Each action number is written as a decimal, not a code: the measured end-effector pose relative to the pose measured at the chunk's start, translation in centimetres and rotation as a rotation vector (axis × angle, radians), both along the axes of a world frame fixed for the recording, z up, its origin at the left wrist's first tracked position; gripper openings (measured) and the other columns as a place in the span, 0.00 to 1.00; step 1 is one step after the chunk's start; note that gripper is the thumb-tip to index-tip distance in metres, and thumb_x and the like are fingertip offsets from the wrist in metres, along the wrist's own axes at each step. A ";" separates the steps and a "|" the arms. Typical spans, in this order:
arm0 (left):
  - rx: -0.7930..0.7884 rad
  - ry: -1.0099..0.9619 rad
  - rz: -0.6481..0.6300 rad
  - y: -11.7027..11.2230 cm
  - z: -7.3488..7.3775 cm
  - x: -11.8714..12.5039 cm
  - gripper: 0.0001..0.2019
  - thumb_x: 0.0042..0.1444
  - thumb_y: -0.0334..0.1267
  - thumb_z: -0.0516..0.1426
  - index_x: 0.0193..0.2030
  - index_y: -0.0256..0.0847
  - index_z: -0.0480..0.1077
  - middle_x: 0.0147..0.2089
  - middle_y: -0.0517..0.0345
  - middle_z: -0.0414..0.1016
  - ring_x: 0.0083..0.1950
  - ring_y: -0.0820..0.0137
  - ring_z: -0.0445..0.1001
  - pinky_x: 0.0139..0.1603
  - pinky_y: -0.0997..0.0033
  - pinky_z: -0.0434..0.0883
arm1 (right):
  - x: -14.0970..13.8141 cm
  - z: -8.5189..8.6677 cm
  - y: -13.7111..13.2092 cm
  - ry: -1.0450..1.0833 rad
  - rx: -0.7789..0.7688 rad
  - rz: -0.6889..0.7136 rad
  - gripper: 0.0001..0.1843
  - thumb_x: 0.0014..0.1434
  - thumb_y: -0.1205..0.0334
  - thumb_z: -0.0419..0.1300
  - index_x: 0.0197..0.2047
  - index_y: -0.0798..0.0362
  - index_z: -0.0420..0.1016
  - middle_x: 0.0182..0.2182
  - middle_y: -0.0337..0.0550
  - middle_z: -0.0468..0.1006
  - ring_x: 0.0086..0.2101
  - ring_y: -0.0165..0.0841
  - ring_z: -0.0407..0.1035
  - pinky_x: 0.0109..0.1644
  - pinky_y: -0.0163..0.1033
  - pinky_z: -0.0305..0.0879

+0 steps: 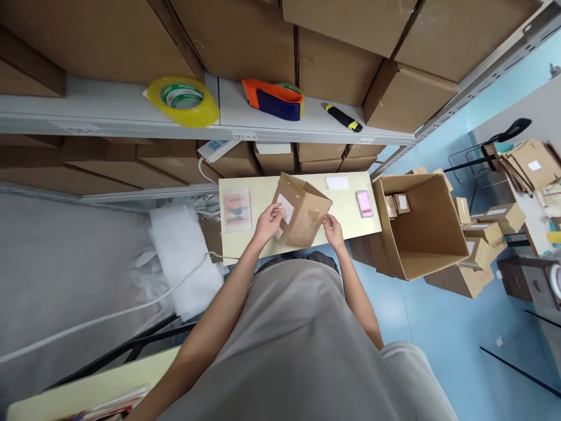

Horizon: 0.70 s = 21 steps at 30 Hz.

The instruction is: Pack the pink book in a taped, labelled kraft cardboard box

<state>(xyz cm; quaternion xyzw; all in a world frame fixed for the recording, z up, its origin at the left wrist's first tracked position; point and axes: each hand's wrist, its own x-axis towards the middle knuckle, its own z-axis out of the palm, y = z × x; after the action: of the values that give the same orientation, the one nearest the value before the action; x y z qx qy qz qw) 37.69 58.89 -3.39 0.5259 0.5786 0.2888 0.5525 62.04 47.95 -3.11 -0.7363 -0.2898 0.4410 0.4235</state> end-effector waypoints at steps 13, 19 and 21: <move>-0.014 0.285 -0.265 3.4 -2.1 0.9 0.24 0.72 0.43 0.62 0.70 0.35 0.76 0.76 0.32 0.77 0.79 0.44 0.73 0.83 0.49 0.66 | 1.1 -3.2 3.4 -0.087 -0.159 -0.177 0.23 0.61 0.46 0.69 0.52 0.53 0.81 0.59 0.63 0.87 0.62 0.51 0.81 0.71 0.56 0.76; -0.149 0.346 -0.065 7.7 -4.2 2.1 0.28 0.66 0.42 0.66 0.70 0.34 0.74 0.72 0.29 0.77 0.82 0.40 0.68 0.85 0.46 0.62 | 5.3 -6.0 3.0 -0.056 -0.292 -0.225 0.19 0.57 0.47 0.71 0.45 0.50 0.77 0.50 0.55 0.88 0.57 0.47 0.80 0.64 0.53 0.79; -0.202 0.347 -0.042 9.1 -5.1 2.6 0.33 0.63 0.44 0.69 0.71 0.32 0.72 0.71 0.27 0.77 0.80 0.36 0.69 0.82 0.42 0.65 | 6.1 -6.9 3.6 -0.017 -0.312 -0.205 0.18 0.56 0.48 0.71 0.44 0.49 0.76 0.46 0.50 0.87 0.51 0.44 0.81 0.58 0.50 0.81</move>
<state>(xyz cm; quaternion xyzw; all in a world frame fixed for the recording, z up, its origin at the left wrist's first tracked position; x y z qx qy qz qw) 40.34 67.99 -8.51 0.5218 0.6801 0.1226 0.5002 68.11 51.58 -9.97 -0.8224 -0.1449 0.4288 0.3447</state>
